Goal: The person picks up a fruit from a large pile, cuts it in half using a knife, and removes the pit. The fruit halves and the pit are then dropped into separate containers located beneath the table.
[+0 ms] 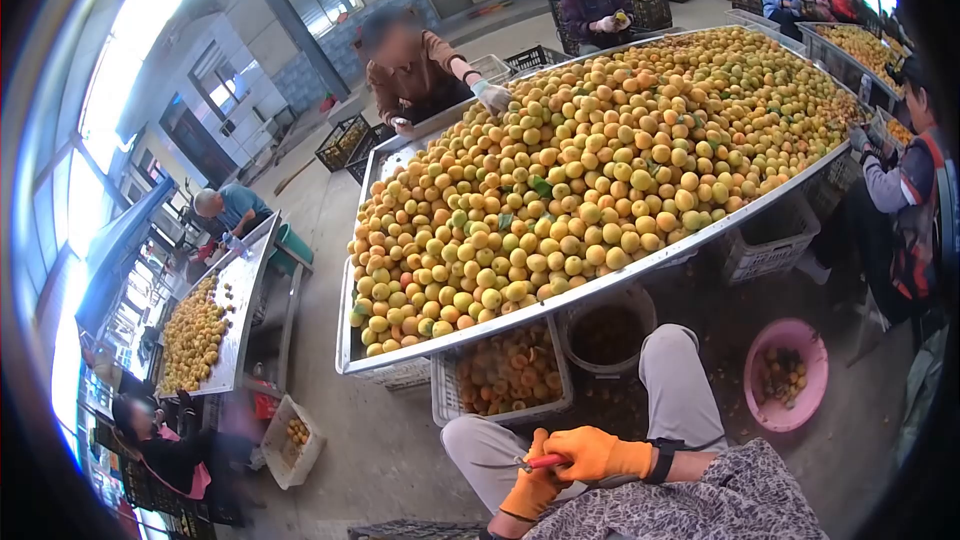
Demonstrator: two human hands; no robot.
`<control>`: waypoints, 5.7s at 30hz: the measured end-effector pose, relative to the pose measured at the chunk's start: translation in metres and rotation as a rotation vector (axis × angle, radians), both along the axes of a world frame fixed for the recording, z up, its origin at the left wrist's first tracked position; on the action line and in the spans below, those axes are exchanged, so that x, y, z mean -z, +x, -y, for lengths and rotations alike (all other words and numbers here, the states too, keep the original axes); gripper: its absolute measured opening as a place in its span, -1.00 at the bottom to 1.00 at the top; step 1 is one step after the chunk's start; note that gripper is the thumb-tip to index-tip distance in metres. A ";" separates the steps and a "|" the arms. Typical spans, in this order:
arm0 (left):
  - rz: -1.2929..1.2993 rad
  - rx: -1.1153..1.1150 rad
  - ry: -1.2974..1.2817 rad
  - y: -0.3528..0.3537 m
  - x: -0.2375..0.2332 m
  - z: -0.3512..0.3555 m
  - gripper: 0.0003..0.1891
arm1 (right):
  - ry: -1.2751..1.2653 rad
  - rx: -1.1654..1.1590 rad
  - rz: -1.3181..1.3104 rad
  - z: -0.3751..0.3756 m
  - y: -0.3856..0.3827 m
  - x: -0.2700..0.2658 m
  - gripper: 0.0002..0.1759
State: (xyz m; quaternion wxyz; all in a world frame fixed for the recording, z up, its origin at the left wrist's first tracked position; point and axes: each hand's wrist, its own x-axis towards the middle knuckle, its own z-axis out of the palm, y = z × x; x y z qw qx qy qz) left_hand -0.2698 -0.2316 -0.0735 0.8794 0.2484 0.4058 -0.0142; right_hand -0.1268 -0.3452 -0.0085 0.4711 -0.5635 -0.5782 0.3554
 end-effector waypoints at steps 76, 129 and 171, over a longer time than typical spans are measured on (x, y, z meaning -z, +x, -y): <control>0.383 -0.095 0.670 0.073 -0.163 0.008 -0.50 | 0.176 0.511 -0.183 0.007 0.011 -0.072 -0.53; 0.970 -0.316 -0.108 0.056 -0.127 -0.012 -0.38 | -0.268 0.222 -0.882 0.017 -0.012 -0.091 -0.48; 0.928 0.118 0.557 0.034 -0.207 0.008 -0.22 | 0.554 0.217 -0.093 0.011 -0.002 -0.080 -0.50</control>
